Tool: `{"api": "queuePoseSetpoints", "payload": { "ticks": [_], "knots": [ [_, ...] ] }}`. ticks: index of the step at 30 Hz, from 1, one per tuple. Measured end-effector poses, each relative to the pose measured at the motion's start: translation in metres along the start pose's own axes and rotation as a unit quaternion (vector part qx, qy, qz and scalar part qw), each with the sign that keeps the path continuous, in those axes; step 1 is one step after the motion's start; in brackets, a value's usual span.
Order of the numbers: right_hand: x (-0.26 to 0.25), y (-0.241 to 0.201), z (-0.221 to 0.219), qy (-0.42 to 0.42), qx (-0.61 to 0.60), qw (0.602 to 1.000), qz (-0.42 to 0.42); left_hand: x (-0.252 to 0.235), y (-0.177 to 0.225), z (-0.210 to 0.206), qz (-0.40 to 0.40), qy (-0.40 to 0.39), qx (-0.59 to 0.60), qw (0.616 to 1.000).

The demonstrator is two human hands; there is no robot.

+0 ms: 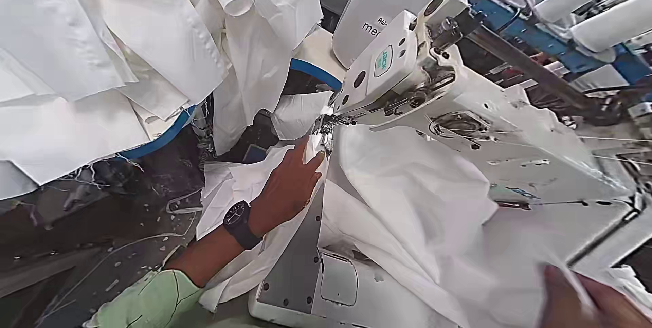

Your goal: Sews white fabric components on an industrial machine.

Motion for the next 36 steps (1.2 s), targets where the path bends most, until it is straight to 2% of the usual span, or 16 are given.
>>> {"api": "queuePoseSetpoints", "payload": {
  "ticks": [1, 2, 3, 4, 5, 7, 8, 9, 10, 13, 16, 19, 24, 29, 32, 36],
  "knots": [
    [0.014, -0.05, -0.016, -0.063, -0.102, 0.981, 0.152, 0.001, 0.004, 0.002, -0.026, 0.023, -0.017, 0.999],
    [0.028, -0.092, -0.036, -0.139, -0.17, 0.935, 0.28, 0.002, 0.006, 0.002, -0.046, 0.035, -0.031, 0.998],
    [0.034, -0.12, -0.057, -0.184, -0.186, 0.895, 0.361, 0.001, 0.008, 0.001, -0.057, 0.032, -0.042, 0.997],
    [0.025, -0.131, -0.075, -0.185, -0.168, 0.89, 0.38, 0.0, 0.008, -0.001, -0.053, 0.01, -0.044, 0.998],
    [0.002, -0.129, -0.087, -0.164, -0.126, 0.918, 0.339, -0.002, 0.006, -0.003, -0.044, -0.009, -0.035, 0.998],
    [-0.051, -0.105, -0.096, -0.103, 0.004, 0.984, 0.144, -0.004, 0.0, -0.006, -0.034, -0.02, -0.014, 0.999],
    [-0.063, -0.1, -0.097, -0.065, 0.028, 0.993, 0.094, -0.008, 0.0, -0.004, -0.039, -0.01, -0.013, 0.999],
    [-0.064, -0.111, -0.098, -0.04, 0.017, 0.992, 0.115, -0.012, 0.002, -0.001, -0.046, 0.004, -0.018, 0.999],
    [-0.048, -0.131, -0.105, -0.029, -0.007, 0.984, 0.174, -0.013, 0.003, 0.001, -0.053, 0.015, -0.028, 0.998],
    [0.017, -0.183, -0.139, -0.054, -0.147, 0.927, 0.341, -0.009, 0.008, 0.004, -0.081, 0.056, -0.042, 0.994],
    [0.028, -0.19, -0.149, -0.04, -0.229, 0.882, 0.411, -0.005, 0.01, 0.004, -0.103, 0.078, -0.034, 0.991],
    [0.022, -0.183, -0.162, -0.118, -0.312, 0.858, 0.391, -0.004, 0.01, 0.003, -0.107, 0.081, -0.024, 0.991],
    [0.033, -0.189, -0.171, -0.234, -0.322, 0.829, 0.392, -0.008, 0.004, 0.002, -0.064, 0.031, 0.047, 0.996],
    [0.041, -0.187, -0.165, -0.254, -0.29, 0.824, 0.414, -0.005, 0.006, 0.006, -0.087, 0.075, 0.041, 0.993],
    [0.038, -0.188, -0.171, -0.283, -0.336, 0.815, 0.377, -0.002, 0.008, 0.007, -0.084, 0.074, 0.051, 0.992],
    [0.018, -0.2, -0.191, -0.335, -0.477, 0.757, 0.295, -0.001, 0.009, 0.009, -0.108, 0.088, 0.073, 0.988]
  ]
}}
Point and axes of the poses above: each hand's wrist, its own x-axis away from the middle knuckle, its own z-axis out of the back of the hand, y = z × x, the point moved 9 cm from there along -x, towards the middle knuckle, and after that the axes turned 2 degrees about z, right-handed, at the moved point
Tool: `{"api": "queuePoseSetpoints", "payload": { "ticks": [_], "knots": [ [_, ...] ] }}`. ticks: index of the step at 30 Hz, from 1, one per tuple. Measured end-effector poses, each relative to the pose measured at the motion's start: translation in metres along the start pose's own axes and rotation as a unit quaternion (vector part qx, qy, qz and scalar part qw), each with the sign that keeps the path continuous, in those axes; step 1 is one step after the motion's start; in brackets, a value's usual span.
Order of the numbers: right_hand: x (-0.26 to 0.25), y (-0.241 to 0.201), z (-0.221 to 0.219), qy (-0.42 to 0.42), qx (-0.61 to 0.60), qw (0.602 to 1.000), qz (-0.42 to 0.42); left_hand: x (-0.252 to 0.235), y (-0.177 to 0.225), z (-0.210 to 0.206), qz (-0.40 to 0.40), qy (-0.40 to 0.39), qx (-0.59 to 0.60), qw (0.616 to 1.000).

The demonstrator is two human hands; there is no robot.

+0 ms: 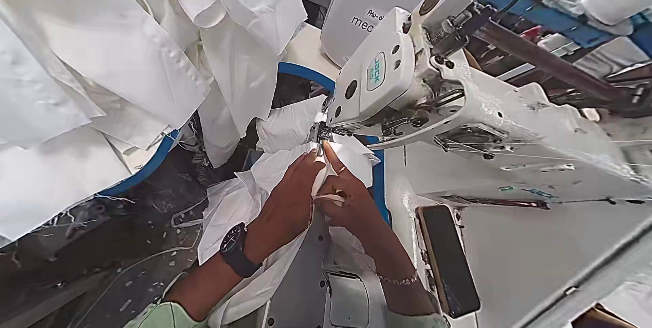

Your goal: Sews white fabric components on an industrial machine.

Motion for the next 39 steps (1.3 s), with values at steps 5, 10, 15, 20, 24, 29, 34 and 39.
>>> {"api": "queuePoseSetpoints", "payload": {
  "ticks": [5, 10, 15, 20, 24, 29, 34, 39],
  "knots": [
    [0.004, -0.011, 0.004, 0.114, 0.048, 0.992, 0.024, -0.008, -0.002, -0.002, 0.012, -0.031, 0.02, 0.999],
    [0.0, 0.001, 0.009, 0.093, -0.029, 0.995, -0.018, -0.011, -0.003, -0.004, -0.002, 0.002, 0.013, 1.0],
    [0.004, -0.017, 0.003, 0.14, 0.15, 0.979, 0.019, -0.012, -0.007, -0.003, 0.011, 0.037, 0.02, 0.999],
    [0.003, -0.059, -0.015, 0.235, 0.444, 0.864, 0.036, -0.029, -0.02, -0.004, 0.059, 0.083, 0.001, 0.995],
    [0.024, -0.065, -0.009, 0.211, 0.513, 0.832, -0.024, -0.031, -0.022, 0.008, 0.102, 0.034, 0.011, 0.994],
    [0.091, -0.021, 0.004, 0.21, 0.402, 0.888, -0.073, 0.042, 0.004, 0.016, 0.229, -0.246, 0.098, 0.937],
    [0.064, -0.071, -0.007, 0.215, 0.334, 0.918, 0.016, 0.053, 0.002, 0.019, 0.173, -0.126, 0.126, 0.969],
    [0.057, -0.087, -0.036, 0.192, 0.557, 0.808, -0.002, 0.05, 0.001, 0.021, 0.171, -0.153, 0.126, 0.965]
  ]
}}
Point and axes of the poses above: each hand's wrist, its own x-axis away from the middle knuckle, its own z-axis out of the back of the hand, y = z × x, the point moved 9 cm from there along -x, towards the middle knuckle, and after that the axes turned 2 degrees about z, right-handed, at the moved point
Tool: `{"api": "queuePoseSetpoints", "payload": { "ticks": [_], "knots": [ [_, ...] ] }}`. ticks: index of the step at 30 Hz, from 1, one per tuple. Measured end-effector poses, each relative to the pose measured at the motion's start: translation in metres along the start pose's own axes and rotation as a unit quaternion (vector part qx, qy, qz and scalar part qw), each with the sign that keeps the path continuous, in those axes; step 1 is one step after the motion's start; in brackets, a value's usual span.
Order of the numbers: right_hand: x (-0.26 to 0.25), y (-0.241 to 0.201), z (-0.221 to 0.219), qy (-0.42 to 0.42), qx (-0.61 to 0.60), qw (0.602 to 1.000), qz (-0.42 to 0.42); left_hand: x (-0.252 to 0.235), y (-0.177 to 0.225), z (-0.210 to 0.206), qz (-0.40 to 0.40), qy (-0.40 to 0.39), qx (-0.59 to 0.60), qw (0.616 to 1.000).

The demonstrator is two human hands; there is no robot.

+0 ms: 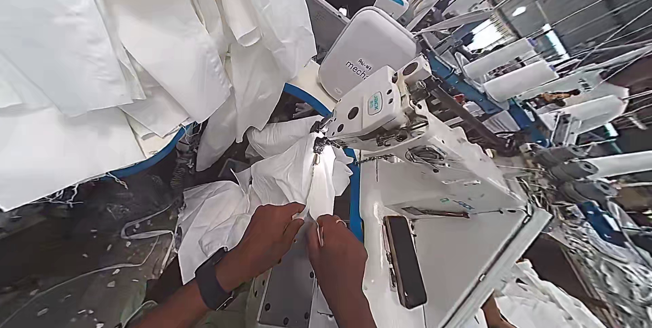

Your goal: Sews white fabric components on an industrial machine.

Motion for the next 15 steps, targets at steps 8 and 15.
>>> {"api": "queuePoseSetpoints", "payload": {
  "ticks": [8, 15],
  "knots": [
    [-0.025, -0.016, -0.008, -0.041, -0.009, 0.999, 0.024, -0.017, -0.001, 0.005, -0.04, 0.014, 0.001, 0.999],
    [-0.039, 0.002, -0.037, -0.032, -0.042, 0.999, -0.014, -0.04, -0.002, 0.007, -0.014, 0.007, 0.015, 1.0]
  ]
}}
Point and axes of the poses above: each hand's wrist, its own x-axis away from the middle knuckle, its own z-axis out of the back of the hand, y = z × x, the point moved 9 cm from there along -x, towards the middle knuckle, and after that the axes turned 2 degrees about z, right-handed, at the moved point
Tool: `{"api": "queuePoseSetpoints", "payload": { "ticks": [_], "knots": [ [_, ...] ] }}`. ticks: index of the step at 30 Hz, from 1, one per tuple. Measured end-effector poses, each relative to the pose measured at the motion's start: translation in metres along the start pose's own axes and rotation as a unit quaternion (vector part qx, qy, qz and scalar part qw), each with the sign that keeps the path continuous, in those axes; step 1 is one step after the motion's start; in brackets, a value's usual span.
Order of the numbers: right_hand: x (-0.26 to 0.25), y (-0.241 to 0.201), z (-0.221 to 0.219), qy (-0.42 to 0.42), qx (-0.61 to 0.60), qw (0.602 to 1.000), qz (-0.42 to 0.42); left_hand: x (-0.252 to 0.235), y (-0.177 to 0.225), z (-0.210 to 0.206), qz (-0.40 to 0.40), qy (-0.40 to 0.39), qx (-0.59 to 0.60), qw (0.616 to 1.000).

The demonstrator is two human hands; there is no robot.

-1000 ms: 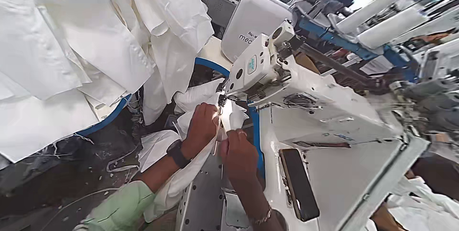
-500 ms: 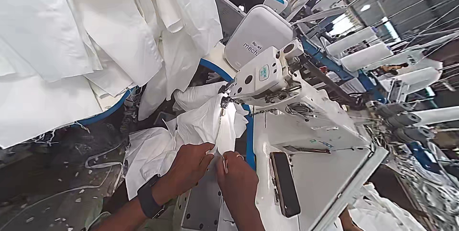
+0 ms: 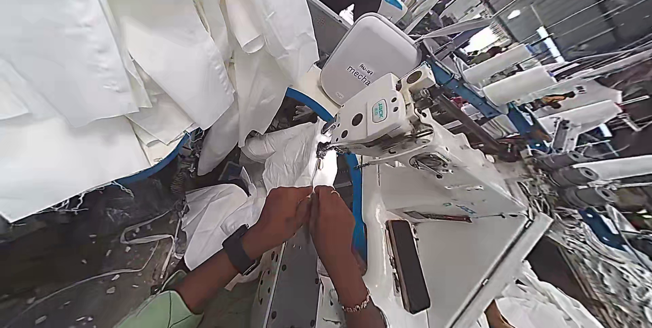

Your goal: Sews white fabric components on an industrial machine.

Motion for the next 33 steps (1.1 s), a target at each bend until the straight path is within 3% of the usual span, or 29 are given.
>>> {"api": "queuePoseSetpoints", "payload": {
  "ticks": [3, 5, 6, 8, 10, 12, 14, 15, 16, 18, 21, 23, 27, 30, 33],
  "knots": [
    [0.006, 0.028, -0.003, -0.077, -0.058, 0.992, -0.081, 0.024, -0.003, 0.012, 0.011, 0.109, -0.052, 0.993],
    [0.014, 0.051, -0.015, -0.163, -0.107, 0.973, -0.124, 0.057, -0.031, 0.027, 0.028, 0.242, -0.162, 0.956],
    [0.02, 0.062, -0.027, -0.218, -0.132, 0.957, -0.14, 0.072, -0.056, 0.032, 0.063, 0.266, -0.202, 0.94],
    [0.032, 0.075, -0.056, -0.317, -0.154, 0.924, -0.15, 0.097, -0.108, 0.039, 0.166, 0.212, -0.199, 0.942],
    [0.044, 0.078, -0.083, -0.396, -0.15, 0.895, -0.14, 0.119, -0.117, 0.029, 0.206, 0.097, -0.073, 0.971],
    [0.047, 0.075, -0.101, -0.431, -0.145, 0.88, -0.137, 0.125, -0.084, 0.015, 0.122, 0.021, 0.126, 0.984],
    [0.039, 0.073, -0.106, -0.429, -0.125, 0.881, -0.158, 0.122, -0.043, 0.012, -0.022, -0.001, 0.318, 0.948],
    [0.035, 0.076, -0.105, -0.413, -0.114, 0.887, -0.174, 0.122, -0.031, 0.015, -0.063, 0.012, 0.332, 0.941],
    [0.033, 0.08, -0.104, -0.396, -0.1, 0.892, -0.194, 0.122, -0.027, 0.024, -0.07, 0.062, 0.266, 0.959],
    [0.03, 0.094, -0.098, -0.353, -0.108, 0.898, -0.239, 0.122, -0.04, 0.035, -0.005, 0.156, 0.03, 0.987],
    [0.029, 0.103, -0.092, -0.311, -0.13, 0.905, -0.259, 0.116, -0.08, 0.014, 0.131, 0.144, -0.132, 0.972],
    [0.037, 0.095, -0.105, -0.375, -0.112, 0.887, -0.246, 0.119, -0.09, -0.001, 0.145, 0.158, -0.176, 0.961],
    [0.062, 0.07, -0.136, -0.5, -0.09, 0.839, -0.193, 0.117, -0.093, 0.002, 0.158, 0.155, -0.096, 0.971],
    [0.068, 0.07, -0.151, -0.499, -0.122, 0.836, -0.192, 0.118, -0.093, 0.006, 0.14, 0.115, 0.068, 0.981],
    [0.063, 0.076, -0.163, -0.502, -0.1, 0.836, -0.197, 0.119, -0.085, 0.007, 0.116, 0.111, 0.136, 0.978]
  ]
}}
Point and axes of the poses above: each hand's wrist, its own x-axis away from the middle knuckle, its own z-axis out of the back of the hand, y = z × x, the point moved 9 cm from there along -x, towards the middle knuckle, and after that the axes turned 2 degrees about z, right-handed, at the moved point
